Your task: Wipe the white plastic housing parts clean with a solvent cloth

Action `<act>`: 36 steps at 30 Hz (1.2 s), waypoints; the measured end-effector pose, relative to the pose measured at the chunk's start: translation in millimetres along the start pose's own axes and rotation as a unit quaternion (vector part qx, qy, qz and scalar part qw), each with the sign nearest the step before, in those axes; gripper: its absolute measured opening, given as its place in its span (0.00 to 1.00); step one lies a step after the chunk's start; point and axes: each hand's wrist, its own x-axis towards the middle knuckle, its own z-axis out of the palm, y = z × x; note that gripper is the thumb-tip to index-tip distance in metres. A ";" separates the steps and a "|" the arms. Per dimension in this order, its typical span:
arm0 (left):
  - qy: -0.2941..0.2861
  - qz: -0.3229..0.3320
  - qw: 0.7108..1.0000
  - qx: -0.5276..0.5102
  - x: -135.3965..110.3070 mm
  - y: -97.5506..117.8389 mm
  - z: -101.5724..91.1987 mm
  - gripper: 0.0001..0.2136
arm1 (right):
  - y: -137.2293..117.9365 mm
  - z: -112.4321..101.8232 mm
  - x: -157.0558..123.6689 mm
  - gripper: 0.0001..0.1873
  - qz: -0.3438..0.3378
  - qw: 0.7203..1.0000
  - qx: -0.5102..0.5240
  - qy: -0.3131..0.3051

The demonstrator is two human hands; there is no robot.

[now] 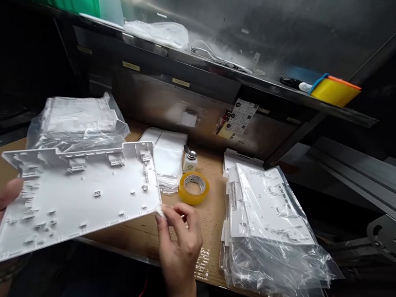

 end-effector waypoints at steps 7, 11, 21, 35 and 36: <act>0.065 -0.007 0.994 0.087 -3.1 5.3 -11.1 0.32 | 13.9 3.0 -9.3 0.09 -0.029 0.999 -0.007 -0.026; 0.053 -0.022 0.995 0.078 -6.9 15.0 -22.4 0.33 | 24.6 -3.0 3.3 0.07 -0.040 0.996 -0.043 -0.061; 0.098 -0.090 0.981 0.141 -19.8 -2.9 -7.2 0.37 | -0.9 18.0 60.6 0.07 -0.009 1.000 0.025 0.012; 0.066 0.039 0.971 0.225 -11.9 -66.0 42.9 0.29 | -3.2 20.9 58.3 0.06 -0.026 0.997 0.039 0.062; 0.065 0.047 0.966 0.244 -12.2 -73.7 49.4 0.27 | -21.0 21.5 56.5 0.07 -0.055 0.995 0.064 0.055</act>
